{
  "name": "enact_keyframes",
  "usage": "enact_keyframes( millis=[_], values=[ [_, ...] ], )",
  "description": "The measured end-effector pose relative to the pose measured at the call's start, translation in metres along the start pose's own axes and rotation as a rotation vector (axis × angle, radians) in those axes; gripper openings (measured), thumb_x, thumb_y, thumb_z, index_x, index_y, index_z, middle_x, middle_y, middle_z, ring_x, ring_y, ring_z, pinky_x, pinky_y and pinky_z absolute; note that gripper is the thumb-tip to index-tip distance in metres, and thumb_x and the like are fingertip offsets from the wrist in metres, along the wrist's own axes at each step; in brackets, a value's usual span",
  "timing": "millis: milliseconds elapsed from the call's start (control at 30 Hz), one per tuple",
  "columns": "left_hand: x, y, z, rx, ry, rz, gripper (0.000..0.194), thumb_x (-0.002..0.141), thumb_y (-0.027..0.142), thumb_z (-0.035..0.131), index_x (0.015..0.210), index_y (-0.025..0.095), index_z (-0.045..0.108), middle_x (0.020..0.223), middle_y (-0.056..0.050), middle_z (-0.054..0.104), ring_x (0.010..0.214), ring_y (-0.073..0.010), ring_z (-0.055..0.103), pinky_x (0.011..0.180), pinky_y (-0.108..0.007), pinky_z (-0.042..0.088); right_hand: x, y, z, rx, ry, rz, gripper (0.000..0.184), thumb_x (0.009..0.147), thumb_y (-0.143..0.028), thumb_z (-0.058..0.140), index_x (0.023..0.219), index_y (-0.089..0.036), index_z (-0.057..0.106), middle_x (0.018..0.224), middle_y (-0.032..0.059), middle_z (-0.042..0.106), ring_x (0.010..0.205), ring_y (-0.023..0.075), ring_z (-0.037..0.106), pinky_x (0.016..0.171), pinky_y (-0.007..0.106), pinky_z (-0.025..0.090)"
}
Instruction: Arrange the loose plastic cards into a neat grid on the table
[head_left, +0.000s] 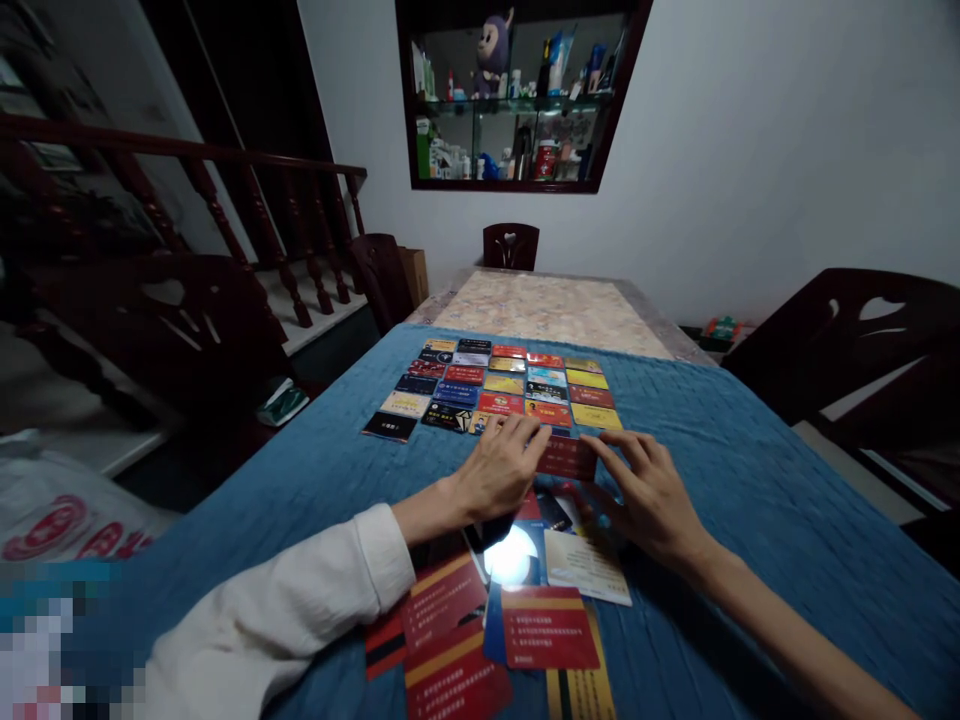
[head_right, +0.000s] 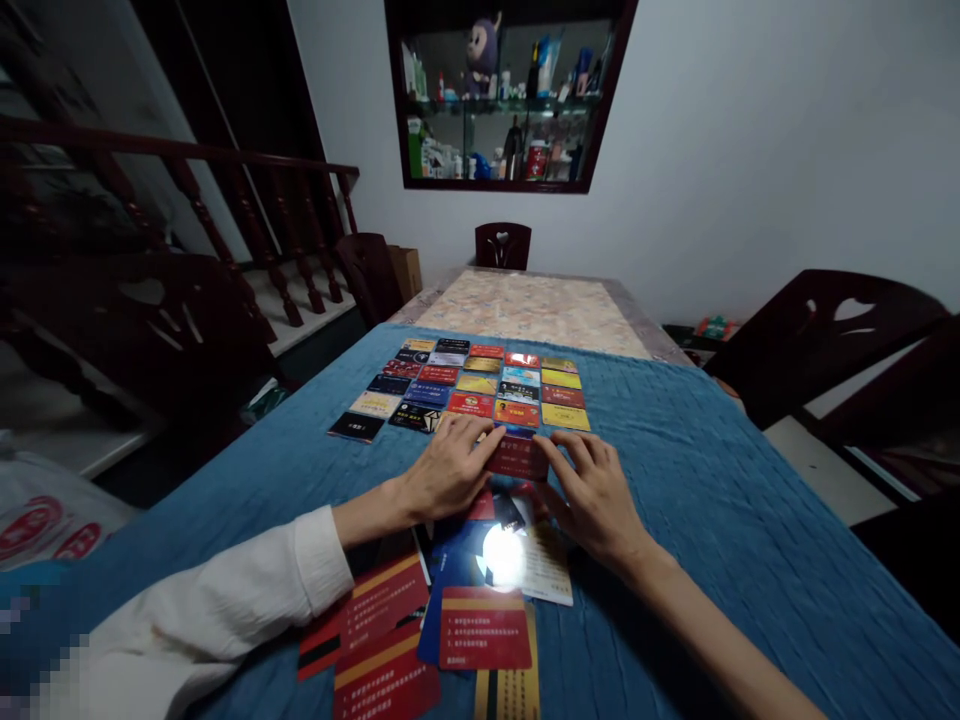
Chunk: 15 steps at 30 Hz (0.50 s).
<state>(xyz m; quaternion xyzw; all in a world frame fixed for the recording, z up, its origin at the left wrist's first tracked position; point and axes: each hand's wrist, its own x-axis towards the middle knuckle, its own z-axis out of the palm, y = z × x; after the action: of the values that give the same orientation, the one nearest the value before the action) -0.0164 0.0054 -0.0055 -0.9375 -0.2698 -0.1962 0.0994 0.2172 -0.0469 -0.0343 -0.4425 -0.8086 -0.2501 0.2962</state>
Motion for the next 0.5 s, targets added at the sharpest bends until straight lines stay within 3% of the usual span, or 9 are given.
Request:
enact_keyframes(
  millis=[500],
  values=[
    [-0.016, -0.074, -0.018, 0.117, -0.076, -0.086, 0.043, 0.09, 0.017, 0.052, 0.132, 0.01, 0.052, 0.13, -0.019, 0.057, 0.116, -0.0313, 0.052, 0.093, -0.045, 0.041, 0.074, 0.001, 0.059, 0.196, -0.066, -0.073, 0.05, 0.088, -0.026, 0.058, 0.137, -0.02, 0.05, 0.118, 0.0161, 0.058, 0.105, 0.0319, 0.051, 0.087, 0.05, 0.049]
  ],
)
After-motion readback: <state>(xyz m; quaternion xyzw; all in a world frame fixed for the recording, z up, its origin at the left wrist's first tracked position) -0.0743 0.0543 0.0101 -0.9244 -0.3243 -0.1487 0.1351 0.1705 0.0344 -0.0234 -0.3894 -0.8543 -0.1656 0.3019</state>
